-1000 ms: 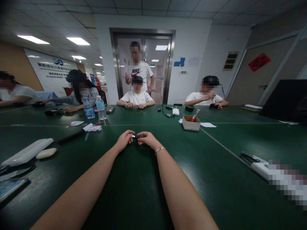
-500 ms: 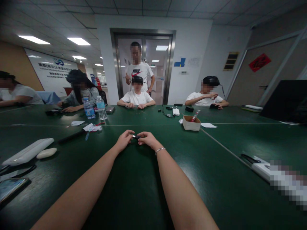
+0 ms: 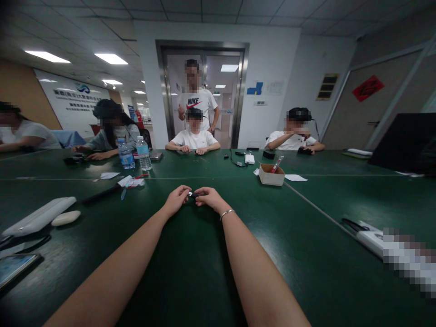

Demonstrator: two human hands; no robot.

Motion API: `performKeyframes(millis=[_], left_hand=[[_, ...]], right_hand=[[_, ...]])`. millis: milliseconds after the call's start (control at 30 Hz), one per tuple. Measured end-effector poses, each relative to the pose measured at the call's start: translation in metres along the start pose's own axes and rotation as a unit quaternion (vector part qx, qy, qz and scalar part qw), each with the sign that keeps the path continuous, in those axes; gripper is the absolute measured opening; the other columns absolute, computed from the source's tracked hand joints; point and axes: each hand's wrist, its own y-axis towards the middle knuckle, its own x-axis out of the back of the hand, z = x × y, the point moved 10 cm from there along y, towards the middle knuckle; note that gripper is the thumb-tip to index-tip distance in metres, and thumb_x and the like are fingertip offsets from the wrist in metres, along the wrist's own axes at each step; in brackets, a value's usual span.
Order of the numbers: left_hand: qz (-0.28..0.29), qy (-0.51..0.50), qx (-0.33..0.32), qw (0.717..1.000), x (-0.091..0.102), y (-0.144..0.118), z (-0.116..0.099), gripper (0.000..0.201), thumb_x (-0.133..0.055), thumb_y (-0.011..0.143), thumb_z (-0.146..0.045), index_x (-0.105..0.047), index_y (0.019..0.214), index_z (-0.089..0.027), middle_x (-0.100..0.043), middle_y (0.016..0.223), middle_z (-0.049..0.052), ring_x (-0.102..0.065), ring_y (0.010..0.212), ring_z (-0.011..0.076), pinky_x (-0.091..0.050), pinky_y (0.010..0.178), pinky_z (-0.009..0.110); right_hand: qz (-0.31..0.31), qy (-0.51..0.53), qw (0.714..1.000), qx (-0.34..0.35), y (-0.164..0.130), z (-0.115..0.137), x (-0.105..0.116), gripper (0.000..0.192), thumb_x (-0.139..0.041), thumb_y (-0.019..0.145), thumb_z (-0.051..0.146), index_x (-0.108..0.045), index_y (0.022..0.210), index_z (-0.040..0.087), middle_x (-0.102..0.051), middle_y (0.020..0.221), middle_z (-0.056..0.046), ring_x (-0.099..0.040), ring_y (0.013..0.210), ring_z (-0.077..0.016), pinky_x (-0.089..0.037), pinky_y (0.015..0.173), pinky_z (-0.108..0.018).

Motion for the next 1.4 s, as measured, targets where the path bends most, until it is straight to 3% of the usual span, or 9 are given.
performKeyframes(millis=[233, 400, 567, 800, 1000, 1133, 1267, 1333, 1400], left_hand=[[-0.038, 0.017, -0.022, 0.999, 0.007, 0.003, 0.001, 0.025, -0.050, 0.078, -0.024, -0.060, 0.100, -0.020, -0.061, 0.093, 0.004, -0.056, 0.070, 0.0127, -0.045, 0.064, 0.024], [-0.042, 0.011, -0.040, 0.998, 0.008, 0.000, -0.007, 0.026, -0.053, 0.079, -0.036, -0.061, 0.096, -0.018, -0.063, 0.085, 0.004, -0.057, 0.069, 0.0142, -0.046, 0.066, 0.027], [-0.035, -0.010, -0.043, 0.998, 0.007, 0.000, -0.011, 0.031, -0.052, 0.080, -0.046, -0.061, 0.089, -0.017, -0.064, 0.082, 0.004, -0.058, 0.069, 0.0145, -0.046, 0.066, 0.026], [0.038, -0.005, -0.058, 0.998, -0.012, -0.003, -0.016, 0.033, -0.057, 0.075, -0.049, -0.061, 0.084, -0.017, -0.065, 0.081, 0.003, -0.059, 0.074, 0.0155, -0.045, 0.068, 0.026], [0.065, 0.039, -0.026, 0.997, -0.018, -0.007, -0.023, 0.033, -0.055, 0.075, -0.050, -0.058, 0.080, -0.017, -0.063, 0.075, 0.002, -0.059, 0.070, 0.0161, -0.045, 0.064, 0.026], [0.156, 0.179, -0.037, 0.971, -0.020, -0.024, -0.056, 0.039, -0.046, 0.079, -0.052, -0.062, 0.089, -0.018, -0.064, 0.086, 0.005, -0.059, 0.077, 0.0182, -0.043, 0.068, 0.027], [0.243, 0.358, -0.004, 0.901, 0.016, -0.068, -0.086, 0.046, -0.055, 0.071, -0.057, -0.063, 0.101, -0.022, -0.063, 0.102, 0.007, -0.058, 0.090, 0.0229, -0.042, 0.076, 0.029], [0.289, 0.395, 0.082, 0.868, 0.054, -0.102, -0.080, 0.049, -0.056, 0.069, -0.058, -0.063, 0.104, -0.026, -0.064, 0.106, 0.006, -0.059, 0.092, 0.0241, -0.043, 0.076, 0.031], [0.274, 0.425, 0.152, 0.849, 0.107, -0.135, -0.068, 0.052, -0.060, 0.063, -0.057, -0.062, 0.107, -0.029, -0.063, 0.112, 0.004, -0.058, 0.096, 0.0247, -0.044, 0.079, 0.032]], right_hand=[[0.001, 0.001, 1.000, -0.001, -0.003, 0.003, -0.001, 0.027, -0.061, 0.070, -0.006, -0.062, 0.092, 0.009, -0.066, 0.076, -0.004, -0.063, 0.054, -0.0085, -0.055, 0.054, -0.016], [-0.003, -0.009, 1.000, 0.005, -0.001, 0.002, -0.001, 0.027, -0.062, 0.069, -0.006, -0.061, 0.091, 0.010, -0.065, 0.078, -0.004, -0.063, 0.056, -0.0091, -0.056, 0.055, -0.017], [0.016, -0.018, 1.000, -0.006, 0.001, -0.001, -0.008, 0.031, -0.065, 0.068, -0.004, -0.056, 0.092, 0.013, -0.061, 0.099, -0.007, -0.065, 0.057, -0.0101, -0.057, 0.051, -0.018], [0.015, -0.115, 0.993, 0.009, 0.003, 0.005, -0.019, 0.025, -0.064, 0.070, -0.002, -0.053, 0.087, 0.012, -0.062, 0.071, 0.000, -0.052, 0.036, -0.0041, -0.042, 0.029, -0.010], [0.021, -0.016, 0.999, -0.018, -0.003, 0.001, -0.024, 0.033, -0.068, 0.072, 0.003, -0.046, 0.094, 0.014, -0.063, 0.066, 0.000, -0.062, 0.047, -0.0115, -0.055, 0.045, -0.019], [0.051, -0.001, 0.997, -0.065, -0.017, -0.002, -0.009, 0.039, -0.077, 0.066, 0.011, -0.044, 0.087, 0.016, -0.063, 0.068, -0.001, -0.065, 0.053, -0.0141, -0.056, 0.049, -0.022], [0.039, -0.018, 0.995, -0.091, -0.063, 0.005, 0.042, 0.046, -0.082, 0.058, 0.020, -0.044, 0.083, 0.017, -0.065, 0.081, -0.004, -0.065, 0.058, -0.0136, -0.056, 0.054, -0.024], [0.019, -0.033, 0.995, -0.093, -0.100, 0.011, 0.074, 0.043, -0.082, 0.058, 0.024, -0.045, 0.081, 0.017, -0.065, 0.090, -0.007, -0.064, 0.062, -0.0119, -0.055, 0.058, -0.023], [-0.015, -0.056, 0.993, -0.099, -0.143, 0.015, 0.109, 0.040, -0.080, 0.060, 0.029, -0.048, 0.080, 0.017, -0.063, 0.097, -0.009, -0.062, 0.063, -0.0110, -0.055, 0.059, -0.024]])
